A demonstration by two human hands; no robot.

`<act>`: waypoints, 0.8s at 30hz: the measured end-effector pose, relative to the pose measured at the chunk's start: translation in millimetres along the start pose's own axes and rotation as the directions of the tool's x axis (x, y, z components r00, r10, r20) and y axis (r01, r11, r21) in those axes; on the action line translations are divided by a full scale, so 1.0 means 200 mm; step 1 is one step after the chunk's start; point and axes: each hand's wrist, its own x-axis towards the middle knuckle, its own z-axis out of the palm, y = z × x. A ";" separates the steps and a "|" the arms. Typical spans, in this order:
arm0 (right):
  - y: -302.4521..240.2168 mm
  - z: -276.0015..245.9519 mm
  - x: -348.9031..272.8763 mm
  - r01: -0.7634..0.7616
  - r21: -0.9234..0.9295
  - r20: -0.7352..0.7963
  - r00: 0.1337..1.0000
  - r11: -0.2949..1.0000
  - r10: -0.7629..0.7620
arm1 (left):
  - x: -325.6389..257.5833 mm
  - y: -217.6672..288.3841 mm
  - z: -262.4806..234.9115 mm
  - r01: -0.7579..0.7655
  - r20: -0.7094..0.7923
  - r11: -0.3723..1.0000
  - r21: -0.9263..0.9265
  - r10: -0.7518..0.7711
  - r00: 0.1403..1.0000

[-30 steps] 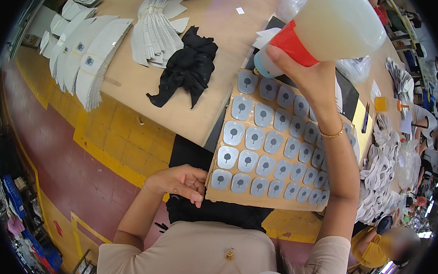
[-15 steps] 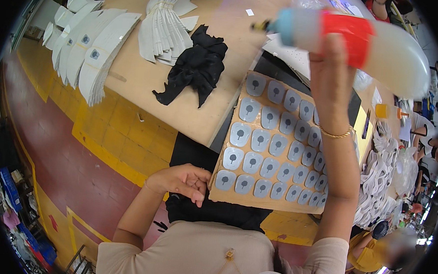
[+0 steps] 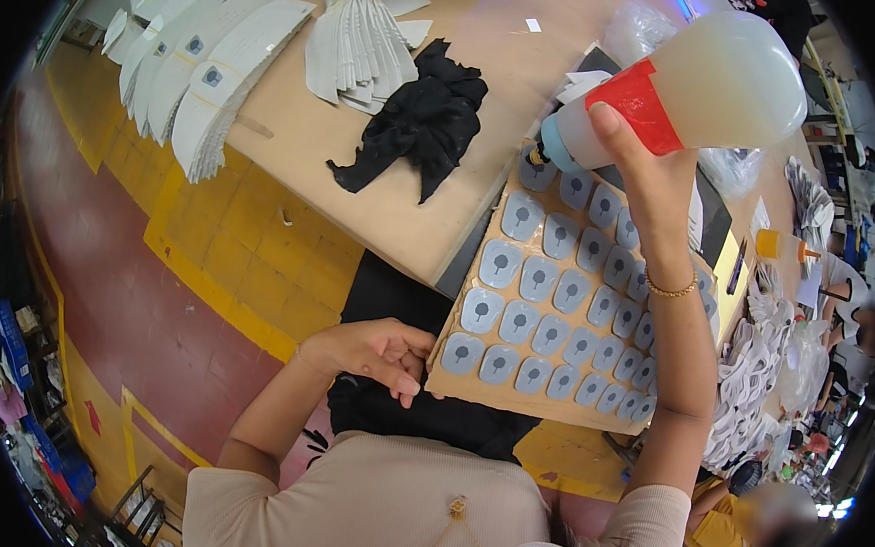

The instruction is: The person applies glue from a squeeze bottle onto small white square pieces arranged on a cardboard sheet. The person moves systematically across the grid, dispensing a small amount of glue onto each piece.

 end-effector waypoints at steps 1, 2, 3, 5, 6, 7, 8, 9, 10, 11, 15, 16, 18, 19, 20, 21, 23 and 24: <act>0.01 0.01 0.01 0.015 -0.007 -0.006 1.000 1.000 -0.015 | 0.00 0.00 0.00 0.000 0.000 1.000 0.000 0.000 1.000; 0.02 0.02 0.01 0.030 -0.016 -0.011 0.999 0.999 -0.030 | 0.00 0.00 -0.01 -0.003 0.003 1.000 0.003 0.003 1.000; 0.03 0.02 0.02 0.045 -0.027 -0.017 0.999 0.999 -0.045 | 0.00 -0.01 -0.01 -0.006 0.008 1.000 0.006 0.005 1.000; 0.04 0.02 0.03 0.036 -0.056 0.034 0.999 0.998 -0.034 | -0.01 -0.01 -0.02 -0.007 0.011 1.000 0.012 0.007 1.000; 0.04 0.02 0.03 0.033 -0.071 0.059 0.998 0.997 -0.028 | -0.01 -0.02 -0.02 -0.007 0.009 1.000 0.016 0.006 1.000; 0.04 0.02 0.03 0.032 -0.072 0.059 0.998 0.997 -0.028 | -0.01 -0.03 -0.03 -0.006 0.007 1.000 0.019 0.005 1.000; 0.05 0.03 0.02 0.032 -0.074 0.058 0.998 0.997 -0.028 | -0.01 -0.03 -0.03 -0.003 0.007 1.000 0.015 0.003 1.000; 0.05 0.03 0.02 0.032 -0.076 0.058 0.998 0.997 -0.028 | -0.01 -0.03 -0.03 0.000 0.006 1.000 0.012 0.000 1.000; 0.05 0.03 0.02 0.027 -0.079 0.066 0.998 0.997 -0.022 | -0.01 -0.02 -0.03 0.003 0.006 1.000 0.009 -0.003 1.000; 0.04 0.03 0.02 0.024 -0.079 0.076 0.997 0.997 -0.018 | -0.01 -0.02 -0.03 0.004 0.004 1.000 0.009 -0.004 1.000; 0.06 0.02 0.02 -0.143 0.215 0.138 0.984 0.966 0.115 | -0.01 -0.01 -0.02 0.008 0.001 1.000 0.010 -0.008 1.000; 0.04 0.02 0.02 -0.137 0.274 0.078 0.990 0.952 0.120 | -0.01 -0.01 -0.02 0.009 0.001 1.000 0.009 -0.009 1.000; -0.01 0.02 0.03 -0.114 0.387 -0.041 0.989 0.915 0.141 | -0.01 -0.01 -0.02 0.034 -0.028 0.999 0.003 -0.033 0.999; -0.01 0.02 0.02 -0.108 0.328 -0.045 0.991 0.938 0.129 | 0.00 -0.01 -0.01 0.046 -0.043 0.999 -0.001 -0.046 0.998; 0.00 0.00 0.02 -0.099 0.269 -0.048 0.992 0.958 0.116 | 0.00 0.00 -0.01 0.049 -0.038 0.999 0.003 -0.049 0.998; 0.01 -0.01 0.02 -0.090 0.208 -0.050 0.994 0.974 0.102 | 0.00 0.00 -0.01 0.052 -0.032 0.999 0.008 -0.052 0.998; 0.01 -0.01 -0.01 -0.052 0.137 -0.007 0.999 0.989 0.054 | 0.00 0.01 -0.01 0.055 -0.024 0.998 0.014 -0.054 0.998; 0.00 0.01 -0.03 -0.053 0.117 0.013 0.999 0.992 0.052 | 0.00 0.01 -0.01 0.054 -0.020 0.998 0.016 -0.054 0.998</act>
